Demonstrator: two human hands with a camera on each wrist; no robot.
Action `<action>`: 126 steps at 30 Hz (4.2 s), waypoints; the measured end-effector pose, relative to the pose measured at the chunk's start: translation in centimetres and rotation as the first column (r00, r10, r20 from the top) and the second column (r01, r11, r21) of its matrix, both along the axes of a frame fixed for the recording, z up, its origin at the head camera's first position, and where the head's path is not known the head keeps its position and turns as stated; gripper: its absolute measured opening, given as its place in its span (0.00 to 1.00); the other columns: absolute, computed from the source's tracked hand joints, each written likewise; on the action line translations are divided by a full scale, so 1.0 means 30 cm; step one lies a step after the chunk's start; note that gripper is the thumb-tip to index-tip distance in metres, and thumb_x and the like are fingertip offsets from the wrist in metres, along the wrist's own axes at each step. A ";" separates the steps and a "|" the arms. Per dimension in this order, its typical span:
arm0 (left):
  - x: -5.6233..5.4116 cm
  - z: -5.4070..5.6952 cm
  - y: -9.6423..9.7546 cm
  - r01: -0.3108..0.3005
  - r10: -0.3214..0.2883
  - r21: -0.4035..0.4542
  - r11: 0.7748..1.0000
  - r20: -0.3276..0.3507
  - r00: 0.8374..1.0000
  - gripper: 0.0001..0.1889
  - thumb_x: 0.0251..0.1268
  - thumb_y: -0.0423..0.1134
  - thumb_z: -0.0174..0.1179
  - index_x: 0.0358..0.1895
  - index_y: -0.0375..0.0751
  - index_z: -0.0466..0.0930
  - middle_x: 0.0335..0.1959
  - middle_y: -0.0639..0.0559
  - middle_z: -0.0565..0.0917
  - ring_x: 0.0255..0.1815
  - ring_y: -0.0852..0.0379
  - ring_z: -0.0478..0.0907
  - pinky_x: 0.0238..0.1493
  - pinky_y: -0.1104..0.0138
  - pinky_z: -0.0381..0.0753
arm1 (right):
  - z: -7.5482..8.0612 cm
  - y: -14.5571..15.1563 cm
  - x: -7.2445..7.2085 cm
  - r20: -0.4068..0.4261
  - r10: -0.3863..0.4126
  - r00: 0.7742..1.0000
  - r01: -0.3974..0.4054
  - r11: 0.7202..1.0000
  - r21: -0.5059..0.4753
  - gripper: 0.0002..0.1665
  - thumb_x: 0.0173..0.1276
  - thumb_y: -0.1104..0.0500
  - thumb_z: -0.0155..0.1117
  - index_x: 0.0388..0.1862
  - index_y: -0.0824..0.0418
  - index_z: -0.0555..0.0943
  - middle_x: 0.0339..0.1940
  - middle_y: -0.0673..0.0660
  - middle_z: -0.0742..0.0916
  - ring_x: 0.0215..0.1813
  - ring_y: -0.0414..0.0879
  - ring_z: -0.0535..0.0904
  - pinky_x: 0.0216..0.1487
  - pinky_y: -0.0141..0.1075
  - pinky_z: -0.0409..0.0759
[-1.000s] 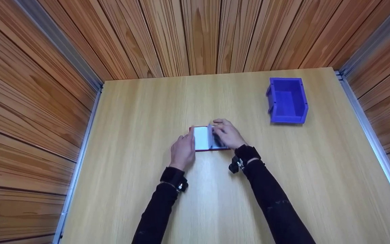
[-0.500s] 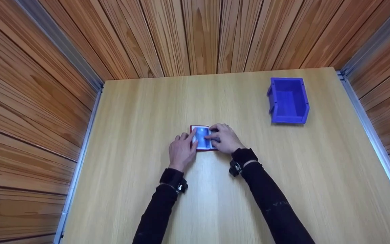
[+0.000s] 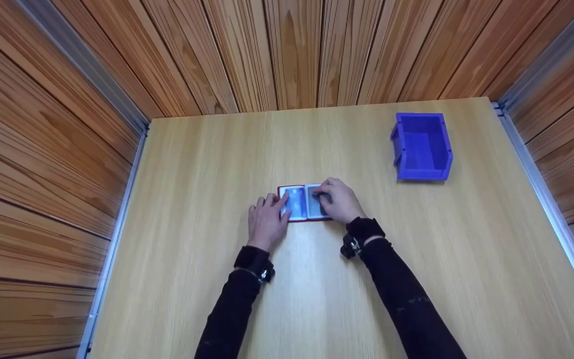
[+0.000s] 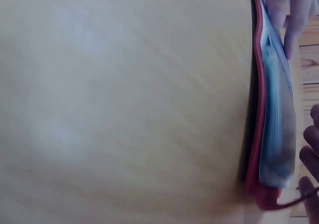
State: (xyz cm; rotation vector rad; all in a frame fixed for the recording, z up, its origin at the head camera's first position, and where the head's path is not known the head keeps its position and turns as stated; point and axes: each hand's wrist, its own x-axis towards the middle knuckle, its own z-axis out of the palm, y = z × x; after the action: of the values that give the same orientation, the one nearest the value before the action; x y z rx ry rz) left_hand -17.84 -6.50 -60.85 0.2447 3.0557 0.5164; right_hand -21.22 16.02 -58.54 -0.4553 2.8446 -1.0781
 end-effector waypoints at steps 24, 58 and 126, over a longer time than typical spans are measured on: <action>0.000 -0.002 -0.011 0.009 -0.011 0.060 0.998 0.021 1.000 0.28 0.78 0.55 0.55 0.77 0.59 0.69 0.65 0.50 0.77 0.57 0.48 0.72 0.54 0.55 0.69 | -0.030 0.082 0.005 -0.100 -0.019 0.995 0.027 0.996 0.082 0.10 0.67 0.67 0.65 0.42 0.62 0.91 0.38 0.60 0.87 0.46 0.57 0.80 0.51 0.49 0.77; -0.003 -0.014 -0.006 0.029 -0.030 0.050 0.998 0.019 0.999 0.27 0.78 0.55 0.55 0.76 0.58 0.70 0.65 0.51 0.76 0.55 0.47 0.72 0.50 0.56 0.69 | 0.026 -0.175 0.036 0.229 -0.348 0.909 0.354 0.935 0.017 0.11 0.65 0.60 0.64 0.36 0.61 0.92 0.36 0.56 0.92 0.39 0.50 0.87 0.41 0.40 0.81; 0.001 -0.012 -0.018 0.031 -0.032 0.016 0.999 0.006 0.999 0.28 0.79 0.55 0.52 0.79 0.61 0.65 0.71 0.49 0.74 0.61 0.47 0.72 0.57 0.54 0.70 | 0.054 0.058 -0.007 0.701 -0.305 0.644 0.664 0.678 -0.315 0.18 0.75 0.64 0.62 0.21 0.61 0.75 0.12 0.46 0.72 0.13 0.36 0.67 0.16 0.28 0.68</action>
State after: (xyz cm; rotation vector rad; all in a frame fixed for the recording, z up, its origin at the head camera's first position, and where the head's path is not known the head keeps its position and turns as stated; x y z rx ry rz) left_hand -17.81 -7.05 -61.22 0.2904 3.0370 0.5394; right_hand -21.42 17.75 -56.93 0.6611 2.0563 -1.7584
